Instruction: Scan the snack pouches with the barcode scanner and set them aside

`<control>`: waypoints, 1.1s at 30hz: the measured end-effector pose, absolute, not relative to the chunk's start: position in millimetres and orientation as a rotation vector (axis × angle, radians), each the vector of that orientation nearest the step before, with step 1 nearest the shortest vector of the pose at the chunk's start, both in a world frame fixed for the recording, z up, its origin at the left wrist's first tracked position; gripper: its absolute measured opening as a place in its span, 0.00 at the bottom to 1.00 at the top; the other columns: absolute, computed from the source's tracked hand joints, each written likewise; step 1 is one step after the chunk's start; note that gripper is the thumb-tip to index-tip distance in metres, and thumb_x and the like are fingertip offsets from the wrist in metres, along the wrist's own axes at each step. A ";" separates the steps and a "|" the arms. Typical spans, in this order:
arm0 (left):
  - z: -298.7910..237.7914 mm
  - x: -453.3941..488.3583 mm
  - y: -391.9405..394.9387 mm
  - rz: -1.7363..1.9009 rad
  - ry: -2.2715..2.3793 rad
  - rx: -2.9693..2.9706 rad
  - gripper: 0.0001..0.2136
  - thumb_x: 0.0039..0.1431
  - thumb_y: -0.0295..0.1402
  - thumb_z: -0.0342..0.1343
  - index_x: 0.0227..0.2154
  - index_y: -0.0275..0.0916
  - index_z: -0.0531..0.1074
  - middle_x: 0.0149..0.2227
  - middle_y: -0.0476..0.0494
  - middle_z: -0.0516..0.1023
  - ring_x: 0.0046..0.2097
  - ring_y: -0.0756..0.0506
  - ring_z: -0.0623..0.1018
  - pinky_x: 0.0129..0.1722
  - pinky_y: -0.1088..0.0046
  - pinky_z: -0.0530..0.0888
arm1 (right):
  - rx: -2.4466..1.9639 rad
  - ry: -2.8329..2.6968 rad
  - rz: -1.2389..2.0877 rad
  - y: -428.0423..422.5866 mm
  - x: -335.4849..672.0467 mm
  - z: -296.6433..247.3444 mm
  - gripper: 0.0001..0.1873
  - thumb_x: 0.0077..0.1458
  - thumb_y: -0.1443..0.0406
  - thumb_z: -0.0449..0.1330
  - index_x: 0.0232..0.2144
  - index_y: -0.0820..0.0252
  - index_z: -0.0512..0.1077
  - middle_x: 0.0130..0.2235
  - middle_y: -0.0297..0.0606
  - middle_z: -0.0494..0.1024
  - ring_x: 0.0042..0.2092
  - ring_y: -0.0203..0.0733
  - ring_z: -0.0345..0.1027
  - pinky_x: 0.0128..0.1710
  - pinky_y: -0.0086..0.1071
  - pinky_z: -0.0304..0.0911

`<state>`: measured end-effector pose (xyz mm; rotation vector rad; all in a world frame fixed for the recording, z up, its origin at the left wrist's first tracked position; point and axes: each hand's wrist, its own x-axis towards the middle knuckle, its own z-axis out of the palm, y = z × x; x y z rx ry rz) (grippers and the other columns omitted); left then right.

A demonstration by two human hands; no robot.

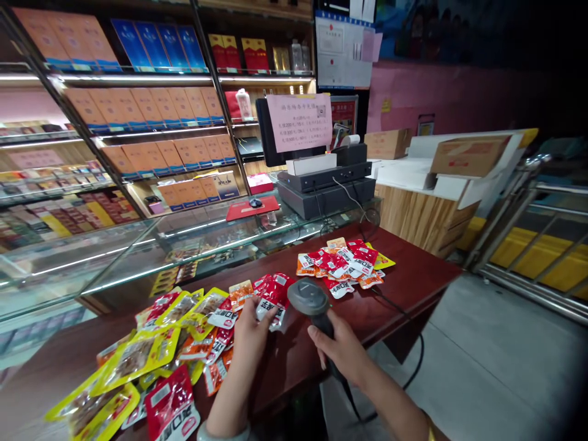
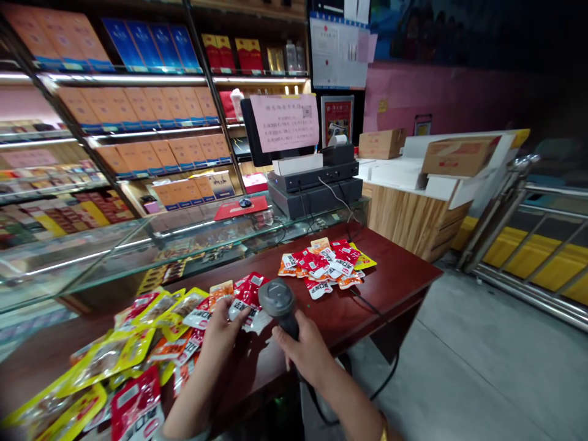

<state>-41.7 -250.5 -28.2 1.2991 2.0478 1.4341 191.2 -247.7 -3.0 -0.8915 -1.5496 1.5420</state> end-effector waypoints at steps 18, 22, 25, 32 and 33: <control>14.4 43.6 -156.3 0.694 2.294 1.915 0.15 0.64 0.41 0.55 0.47 0.42 0.79 0.48 0.37 0.83 0.52 0.35 0.79 0.51 0.61 0.70 | -1.004 -1.376 1.503 -210.0 228.6 -36.7 0.23 0.58 0.44 0.62 0.39 0.55 0.66 0.17 0.20 0.64 0.16 0.33 0.58 0.18 0.27 0.57; 10.7 79.5 -119.1 0.553 2.304 1.836 0.23 0.66 0.47 0.52 0.55 0.38 0.75 0.54 0.30 0.80 0.56 0.30 0.76 0.50 0.57 0.70 | -1.033 -1.349 1.453 -205.3 245.3 -41.7 0.22 0.59 0.44 0.61 0.39 0.56 0.66 0.17 0.20 0.63 0.16 0.33 0.58 0.18 0.26 0.58; 5.9 90.1 -95.5 0.506 2.349 1.796 0.26 0.66 0.50 0.50 0.56 0.36 0.74 0.55 0.26 0.78 0.57 0.28 0.75 0.51 0.54 0.70 | -1.048 -1.340 1.446 -202.8 254.1 -45.5 0.24 0.59 0.44 0.61 0.40 0.56 0.66 0.17 0.20 0.64 0.16 0.33 0.58 0.18 0.26 0.57; -6.0 89.8 -69.3 0.707 2.348 1.609 0.11 0.61 0.44 0.58 0.32 0.41 0.75 0.43 0.37 0.82 0.52 0.33 0.78 0.48 0.58 0.70 | -1.048 -1.296 1.470 -200.0 263.9 -49.8 0.25 0.58 0.42 0.61 0.40 0.56 0.66 0.18 0.20 0.64 0.16 0.32 0.59 0.18 0.25 0.58; -6.8 87.8 -70.1 0.752 2.329 1.574 0.10 0.61 0.42 0.58 0.32 0.42 0.74 0.42 0.39 0.82 0.50 0.35 0.79 0.46 0.61 0.70 | -1.052 -1.291 1.468 -200.3 264.3 -48.9 0.26 0.58 0.41 0.61 0.40 0.56 0.66 0.18 0.20 0.64 0.16 0.32 0.58 0.18 0.25 0.58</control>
